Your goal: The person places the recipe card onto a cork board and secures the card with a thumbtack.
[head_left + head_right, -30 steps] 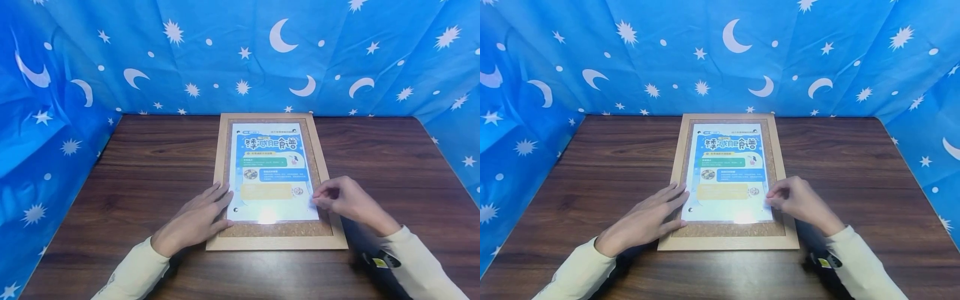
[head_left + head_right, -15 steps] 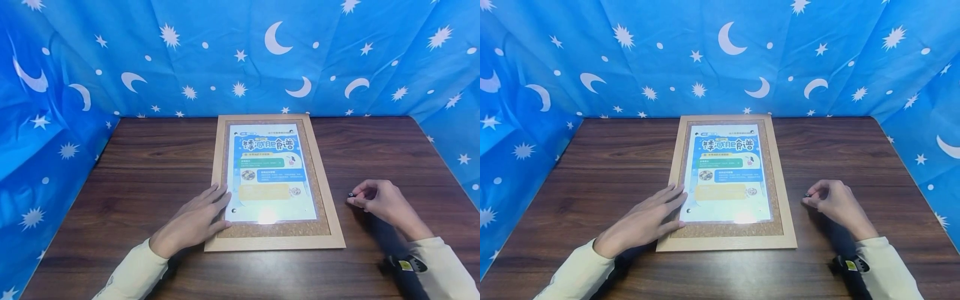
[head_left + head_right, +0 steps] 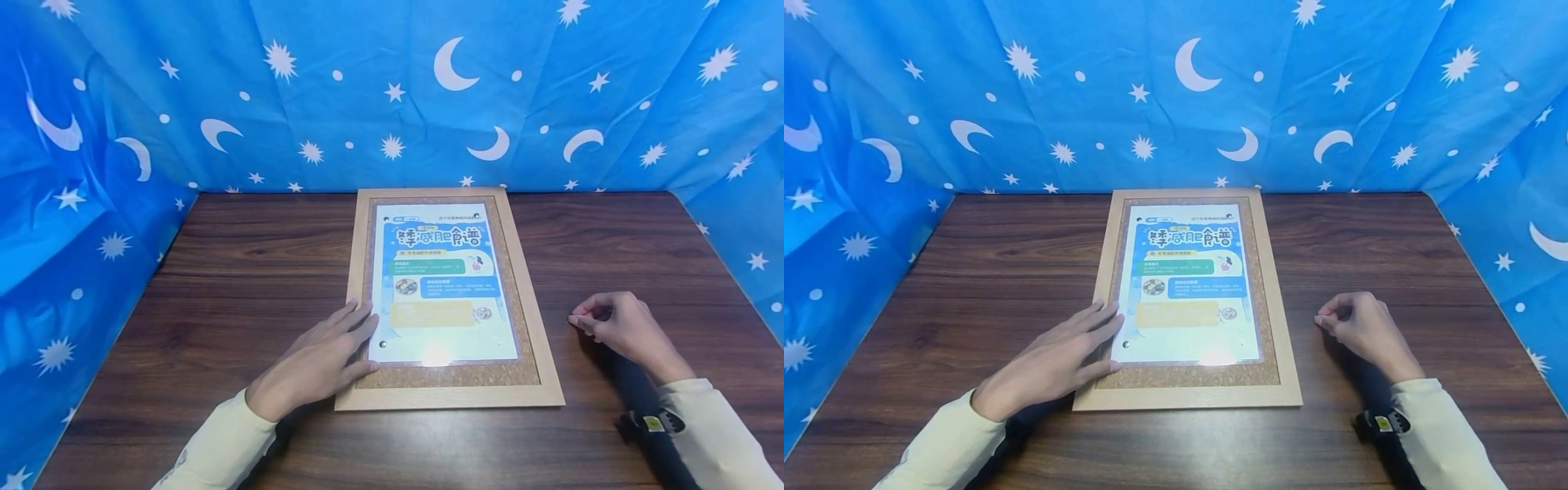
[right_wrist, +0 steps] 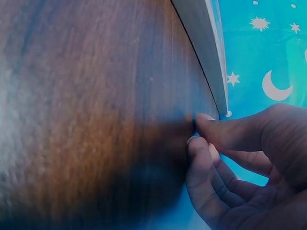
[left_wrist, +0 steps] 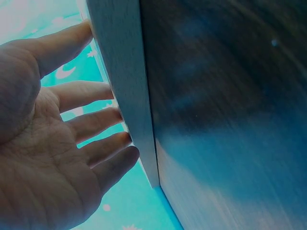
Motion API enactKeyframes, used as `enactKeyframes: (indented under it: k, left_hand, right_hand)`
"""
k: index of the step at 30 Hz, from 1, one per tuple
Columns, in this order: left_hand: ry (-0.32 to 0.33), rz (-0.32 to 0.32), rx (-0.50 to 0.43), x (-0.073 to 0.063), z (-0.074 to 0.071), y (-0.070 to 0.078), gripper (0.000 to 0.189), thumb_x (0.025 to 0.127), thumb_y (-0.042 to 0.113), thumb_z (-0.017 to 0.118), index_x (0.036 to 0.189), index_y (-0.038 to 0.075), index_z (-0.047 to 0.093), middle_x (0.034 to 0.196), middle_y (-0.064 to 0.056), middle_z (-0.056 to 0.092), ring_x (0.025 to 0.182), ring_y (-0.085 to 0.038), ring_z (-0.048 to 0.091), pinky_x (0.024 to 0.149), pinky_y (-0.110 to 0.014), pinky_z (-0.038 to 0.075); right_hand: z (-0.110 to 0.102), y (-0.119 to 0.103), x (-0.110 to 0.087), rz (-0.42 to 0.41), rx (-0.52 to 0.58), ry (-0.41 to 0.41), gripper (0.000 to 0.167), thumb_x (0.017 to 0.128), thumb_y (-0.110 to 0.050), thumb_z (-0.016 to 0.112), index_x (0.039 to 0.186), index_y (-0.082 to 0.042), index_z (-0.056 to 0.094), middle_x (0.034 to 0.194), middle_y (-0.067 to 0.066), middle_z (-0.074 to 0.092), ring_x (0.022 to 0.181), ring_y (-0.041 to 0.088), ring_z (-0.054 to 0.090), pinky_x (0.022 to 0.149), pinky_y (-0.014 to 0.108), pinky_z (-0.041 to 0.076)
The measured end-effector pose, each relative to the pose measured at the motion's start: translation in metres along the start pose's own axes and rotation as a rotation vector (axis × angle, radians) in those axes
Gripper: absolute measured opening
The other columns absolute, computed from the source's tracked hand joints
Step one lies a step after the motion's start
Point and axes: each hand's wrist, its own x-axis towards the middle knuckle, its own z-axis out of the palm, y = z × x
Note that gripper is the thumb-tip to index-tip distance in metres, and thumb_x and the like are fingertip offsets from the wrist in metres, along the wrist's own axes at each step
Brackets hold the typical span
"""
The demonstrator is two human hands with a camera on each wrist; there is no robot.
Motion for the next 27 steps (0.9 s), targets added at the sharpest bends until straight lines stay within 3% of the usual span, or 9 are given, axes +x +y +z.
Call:
enactKeyframes:
  k: [8, 14, 27]
  left_hand:
    - [0.007, 0.016, -0.006, -0.001, 0.000, 0.000, 0.068, 0.097, 0.038, 0.069, 0.149, 0.000, 0.047, 0.163, -0.017, 0.030, 0.152, -0.037, 0.020, 0.119, -0.058, 0.026]
    - [0.007, 0.010, -0.007, -0.001, 0.000, 0.000, 0.069, 0.097, 0.039, 0.069, 0.150, 0.001, 0.047, 0.163, -0.017, 0.031, 0.152, -0.037, 0.020, 0.119, -0.058, 0.026]
    - [0.003, 0.007, -0.010, 0.000, 0.001, -0.001, 0.070, 0.096, 0.041, 0.069, 0.150, 0.002, 0.046, 0.163, -0.016, 0.029, 0.153, -0.036, 0.018, 0.119, -0.058, 0.025]
  right_hand:
    - [0.000, -0.010, 0.000, -0.008, 0.018, 0.034, 0.015, 0.093, -0.018, 0.074, 0.089, -0.003, 0.076, 0.070, -0.001, 0.068, 0.061, 0.015, 0.063, 0.060, 0.028, 0.047]
    - [0.000, -0.024, -0.002, -0.058, 0.080, 0.045, 0.011, 0.092, -0.011, 0.074, 0.094, -0.001, 0.075, 0.074, 0.002, 0.071, 0.061, 0.013, 0.066, 0.057, 0.023, 0.050]
    - [0.010, -0.049, -0.011, -0.108, 0.131, -0.001, 0.011, 0.094, -0.009, 0.073, 0.099, 0.000, 0.077, 0.080, 0.005, 0.074, 0.067, 0.015, 0.068, 0.057, 0.025, 0.056]
